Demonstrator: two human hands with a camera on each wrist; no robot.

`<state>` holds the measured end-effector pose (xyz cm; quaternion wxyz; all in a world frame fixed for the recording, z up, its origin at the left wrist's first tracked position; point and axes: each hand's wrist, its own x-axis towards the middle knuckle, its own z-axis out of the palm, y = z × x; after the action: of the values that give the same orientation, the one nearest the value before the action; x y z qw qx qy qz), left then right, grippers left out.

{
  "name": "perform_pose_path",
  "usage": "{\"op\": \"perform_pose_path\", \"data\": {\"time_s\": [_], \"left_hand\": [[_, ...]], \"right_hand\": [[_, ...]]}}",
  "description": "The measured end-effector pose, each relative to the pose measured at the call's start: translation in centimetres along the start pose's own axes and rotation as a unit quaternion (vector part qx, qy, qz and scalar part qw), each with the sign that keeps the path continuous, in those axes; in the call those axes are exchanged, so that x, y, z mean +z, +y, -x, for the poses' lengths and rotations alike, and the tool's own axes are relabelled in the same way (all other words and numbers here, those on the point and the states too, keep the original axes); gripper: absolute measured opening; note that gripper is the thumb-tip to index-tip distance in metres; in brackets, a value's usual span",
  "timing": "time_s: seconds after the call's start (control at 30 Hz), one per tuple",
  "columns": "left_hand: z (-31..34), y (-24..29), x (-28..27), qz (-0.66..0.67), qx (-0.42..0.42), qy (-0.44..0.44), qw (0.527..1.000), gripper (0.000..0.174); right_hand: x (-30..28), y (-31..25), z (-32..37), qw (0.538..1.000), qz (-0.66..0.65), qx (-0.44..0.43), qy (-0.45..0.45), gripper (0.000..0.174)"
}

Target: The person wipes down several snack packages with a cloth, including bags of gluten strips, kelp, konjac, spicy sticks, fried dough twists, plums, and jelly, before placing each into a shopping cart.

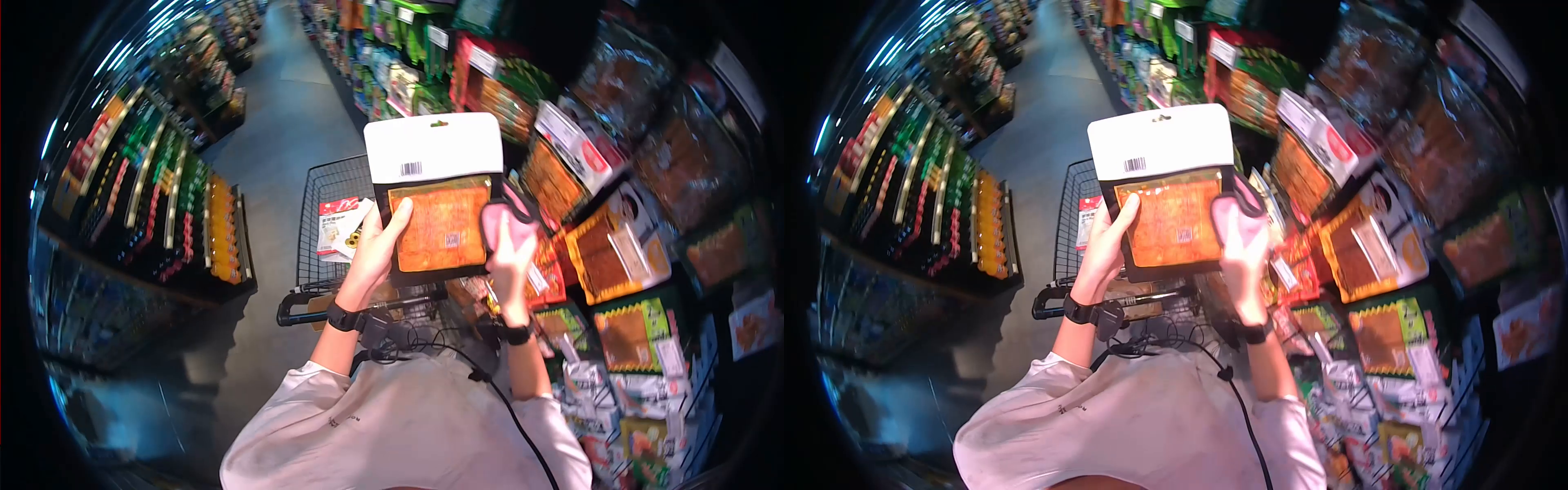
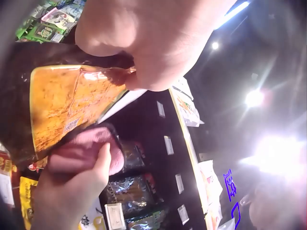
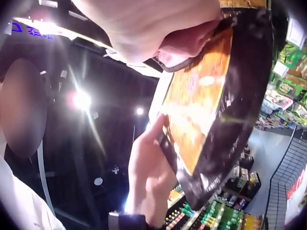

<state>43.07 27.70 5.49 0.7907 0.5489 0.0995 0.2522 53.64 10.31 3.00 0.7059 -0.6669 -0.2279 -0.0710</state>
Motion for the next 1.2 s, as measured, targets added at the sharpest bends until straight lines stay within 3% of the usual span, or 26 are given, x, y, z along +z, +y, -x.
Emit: {"op": "perform_pose_path", "data": {"time_s": [0.07,0.1,0.13,0.2,0.27,0.33,0.43,0.47,0.53,0.57,0.63,0.67,0.7,0.73,0.8,0.87,0.9,0.93,0.97,1.0,1.07,1.13,1.2], "left_hand": [[-0.1,-1.4,0.8,-0.006,0.018,0.001,1.000,0.042],[-0.2,-1.4,0.6,-0.077,0.017,-0.034,0.996,0.050],[-0.1,-0.7,1.8,-0.066,0.067,-0.072,0.993,0.056],[-1.0,-2.3,0.9,-0.271,0.137,-0.086,0.949,0.062],[-1.1,-2.9,0.3,-0.197,0.076,-0.111,0.971,0.064],[-1.1,-3.1,0.2,-0.198,0.075,-0.104,0.972,0.064],[-0.4,-3.9,0.8,-0.205,0.068,-0.140,0.966,0.064],[-0.2,-4.3,0.9,-0.248,0.073,-0.143,0.955,0.064],[-0.4,-5.0,1.9,-0.211,0.117,-0.170,0.956,0.064],[-0.6,-5.2,2.3,-0.147,0.095,-0.172,0.969,0.064],[-0.5,-6.2,2.0,-0.030,0.049,-0.191,0.980,0.062],[-0.6,-7.0,1.2,0.022,0.026,-0.206,0.978,0.061],[-0.9,-6.8,0.6,-0.079,-0.016,-0.230,0.970,0.051],[0.5,-4.8,2.5,-0.045,0.045,-0.157,0.986,0.038],[0.3,-6.2,1.8,-0.059,0.000,-0.209,0.976,0.030],[-1.1,-10.4,0.4,-0.255,-0.053,-0.187,0.947,0.029],[-0.9,-8.6,1.4,-0.197,0.041,-0.197,0.960,0.028],[-0.5,-6.2,1.7,-0.199,-0.003,-0.210,0.957,0.036],[-0.5,-5.8,1.8,-0.173,0.085,-0.200,0.961,0.042],[-0.5,-5.5,1.9,-0.146,0.172,-0.190,0.956,0.049],[-1.0,-3.0,1.6,-0.112,0.133,-0.215,0.961,0.061],[-1.5,-2.9,1.4,-0.092,0.148,-0.179,0.968,0.060],[-1.8,-3.3,0.9,-0.021,0.088,-0.169,0.982,0.055]], "right_hand": [[1.7,-0.1,0.8,0.999,0.000,-0.011,-0.046,0.037],[2.7,0.0,1.1,0.997,-0.009,-0.011,-0.071,0.041],[3.1,0.6,1.4,0.994,-0.029,-0.028,-0.104,0.046],[4.0,0.9,2.5,0.946,0.194,-0.191,-0.174,0.056],[3.8,0.3,2.6,0.955,0.113,-0.148,-0.230,0.060],[3.4,-1.3,1.8,0.947,0.162,-0.132,-0.242,0.056],[4.0,1.9,-1.0,0.978,0.045,-0.155,-0.130,0.049],[3.9,2.6,-1.0,0.985,-0.013,-0.086,-0.149,0.049],[3.9,1.9,-1.2,0.977,-0.130,0.058,-0.158,0.049],[3.0,1.5,-0.7,0.972,-0.078,0.074,-0.207,0.051],[3.4,-0.9,-0.3,0.966,0.070,-0.050,-0.242,0.054],[3.6,-2.6,-0.4,0.943,0.158,-0.188,-0.223,0.055],[3.7,-3.4,-0.5,0.915,0.204,-0.240,-0.252,0.057],[4.0,-4.8,-0.5,0.899,0.234,-0.272,-0.252,0.046],[3.7,-4.7,-1.7,0.886,0.283,-0.288,-0.230,0.036],[2.9,-3.8,-2.9,0.897,0.288,-0.280,-0.186,0.028],[2.4,-3.3,-3.3,0.903,0.296,-0.255,-0.180,0.026],[1.7,-2.6,-3.6,0.908,0.305,-0.229,-0.174,0.024],[0.9,-0.6,-3.9,0.925,0.279,-0.206,-0.156,0.021],[0.1,0.5,-4.2,0.975,0.133,-0.038,-0.173,0.022],[-1.0,1.2,-4.3,0.982,0.084,0.115,-0.126,0.032],[-0.7,3.4,-3.2,0.994,0.043,0.103,-0.008,0.043],[-0.9,4.3,-3.4,0.992,0.000,0.127,-0.010,0.050]]}}
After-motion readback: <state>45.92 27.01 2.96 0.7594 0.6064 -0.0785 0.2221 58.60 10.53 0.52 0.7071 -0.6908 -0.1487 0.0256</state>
